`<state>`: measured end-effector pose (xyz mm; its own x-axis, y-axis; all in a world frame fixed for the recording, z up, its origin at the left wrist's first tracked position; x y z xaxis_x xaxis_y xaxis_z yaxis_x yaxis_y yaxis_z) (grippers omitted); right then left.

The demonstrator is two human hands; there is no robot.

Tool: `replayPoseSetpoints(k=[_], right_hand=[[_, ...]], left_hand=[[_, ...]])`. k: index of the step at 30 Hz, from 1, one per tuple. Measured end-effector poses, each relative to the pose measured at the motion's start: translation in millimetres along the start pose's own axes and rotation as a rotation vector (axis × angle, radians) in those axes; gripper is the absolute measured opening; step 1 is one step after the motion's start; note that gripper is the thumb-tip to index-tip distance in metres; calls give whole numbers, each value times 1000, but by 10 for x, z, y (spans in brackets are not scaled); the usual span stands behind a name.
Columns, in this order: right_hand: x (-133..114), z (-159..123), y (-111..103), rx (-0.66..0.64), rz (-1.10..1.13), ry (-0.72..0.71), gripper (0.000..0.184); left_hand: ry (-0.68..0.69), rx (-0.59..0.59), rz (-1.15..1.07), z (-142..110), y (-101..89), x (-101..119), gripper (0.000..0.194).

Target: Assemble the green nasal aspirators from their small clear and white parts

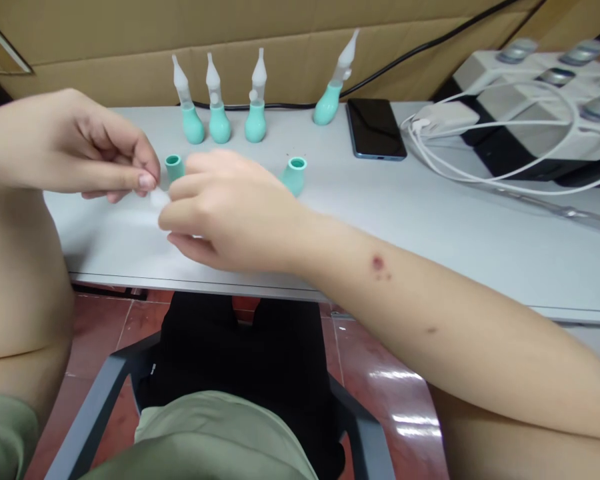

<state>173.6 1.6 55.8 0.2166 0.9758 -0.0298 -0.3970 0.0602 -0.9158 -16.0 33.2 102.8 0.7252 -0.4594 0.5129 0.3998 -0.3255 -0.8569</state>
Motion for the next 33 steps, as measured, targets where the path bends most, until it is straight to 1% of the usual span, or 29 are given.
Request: replayPoseSetpoints(k=[1, 2, 3, 4, 5, 6, 9, 11, 15, 19, 23, 26, 28, 29, 30, 31, 32, 33], right_hand=[[-73, 31, 71, -90, -64, -11, 46], [-138, 58, 134, -165, -115, -22, 48], [-193, 79, 191, -229, -145, -34, 49], [-228, 97, 230, -262, -161, -32, 50], [-253, 110, 259, -275, -172, -30, 52], [-268, 117, 277, -269, -181, -28, 54], [-277, 97, 319, -238, -218, -39, 58], [-262, 70, 338, -232, -223, -46, 56], [-214, 61, 314, -218, -178, -34, 48], [-211, 91, 318, -281, -166, -28, 43], [-259, 138, 306, -328, -150, -9, 36], [-204, 130, 173, -319, -64, 76, 32], [-112, 87, -33, -253, -4, 114, 23], [-30, 59, -191, -166, 17, 153, 20], [57, 25, -393, -11, 139, 182, 17], [143, -18, -569, 115, 265, 191, 13], [264, -66, -687, 185, 348, 249, 3], [361, -100, -756, 210, 410, 284, 15]], left_hand=[[14, 59, -17, 11, -12, 8, 28], [27, 121, -49, 21, -19, 16, 35], [41, 184, -94, 29, -22, 22, 44], [52, 241, -146, 35, -18, 25, 51], [69, 303, -201, 39, -17, 29, 55], [86, 352, -251, 44, -9, 31, 53], [137, 435, -347, 76, 37, 30, 40], [152, 452, -372, 114, 75, 9, 38], [195, 420, -489, 205, 157, -61, 40], [238, 400, -611, 272, 203, -146, 41], [327, 405, -706, 309, 205, -171, 38], [331, 415, -769, 340, 211, -206, 42], [317, 429, -787, 361, 222, -235, 45], [323, 441, -793, 369, 226, -242, 46], [326, 454, -803, 376, 234, -251, 47], [324, 470, -815, 383, 243, -262, 46], [321, 486, -832, 390, 255, -271, 45], [309, 493, -845, 399, 274, -279, 44]])
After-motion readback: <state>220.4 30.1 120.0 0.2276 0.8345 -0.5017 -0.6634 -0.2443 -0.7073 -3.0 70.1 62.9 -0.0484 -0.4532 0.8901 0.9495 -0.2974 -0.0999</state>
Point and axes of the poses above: each hand's wrist, its own z-axis towards the middle knuckle, its own y-axis out of the palm, x = y × z, the point moved 7 cm from there along z, towards the middle knuckle, and after that the axes turned 1 degree about z, right-handed, at the moved point
